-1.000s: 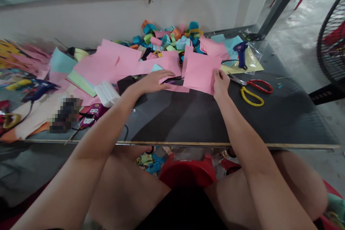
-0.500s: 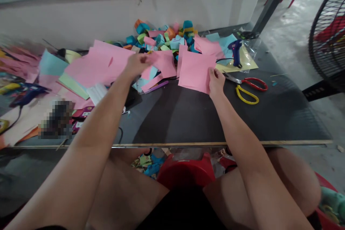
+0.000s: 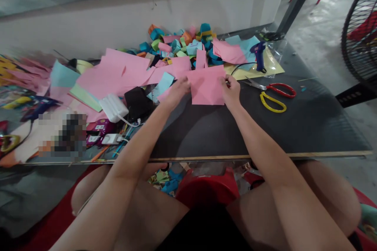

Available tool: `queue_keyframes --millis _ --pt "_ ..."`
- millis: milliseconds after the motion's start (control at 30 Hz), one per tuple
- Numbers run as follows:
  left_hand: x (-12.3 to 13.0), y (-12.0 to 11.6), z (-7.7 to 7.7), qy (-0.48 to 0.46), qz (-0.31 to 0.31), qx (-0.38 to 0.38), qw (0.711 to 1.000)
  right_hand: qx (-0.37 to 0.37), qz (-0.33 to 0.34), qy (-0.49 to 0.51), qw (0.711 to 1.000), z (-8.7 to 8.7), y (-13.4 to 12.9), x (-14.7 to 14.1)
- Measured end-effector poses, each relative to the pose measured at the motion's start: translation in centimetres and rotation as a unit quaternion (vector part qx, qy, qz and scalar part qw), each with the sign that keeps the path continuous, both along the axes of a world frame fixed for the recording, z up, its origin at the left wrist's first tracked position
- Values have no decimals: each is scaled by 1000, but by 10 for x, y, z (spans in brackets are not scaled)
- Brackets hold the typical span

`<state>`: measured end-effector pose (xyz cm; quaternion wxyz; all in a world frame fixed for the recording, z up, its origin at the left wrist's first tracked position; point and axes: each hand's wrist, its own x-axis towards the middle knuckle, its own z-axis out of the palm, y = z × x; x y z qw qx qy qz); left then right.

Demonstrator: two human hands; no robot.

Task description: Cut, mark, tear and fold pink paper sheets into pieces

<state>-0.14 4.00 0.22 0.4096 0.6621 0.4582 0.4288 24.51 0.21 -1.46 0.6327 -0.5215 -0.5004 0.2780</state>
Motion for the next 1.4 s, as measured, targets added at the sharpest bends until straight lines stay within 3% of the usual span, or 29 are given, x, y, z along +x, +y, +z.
queue_keyframes --millis 67,133,233,367,533,733,933,1167,1400 --pt "22 -11 -18 -64 -47 -24 997 9 23 27 999 5 -4 -3" --pt "30 -17 -28 -93 -24 -9 995 11 53 48 997 8 -6 -6" --pt "27 -20 -31 -95 23 41 994 -8 118 59 991 7 -4 -8" --pt "21 -24 -30 -89 41 74 992 -57 171 32 983 1 -1 -7" --pt "22 -27 -30 -96 66 41 992 -65 185 18 980 0 -2 -4" --pt "21 -25 -30 -121 -36 21 992 -37 205 41 977 0 -5 -6" --pt "17 -23 -26 -108 5 64 992 -32 176 11 984 1 -2 -4" --pt "18 -19 -32 -131 -14 36 991 -41 164 -22 985 1 -4 -3" --pt "15 -15 -36 -154 -51 68 984 -83 220 -79 969 2 -5 0"
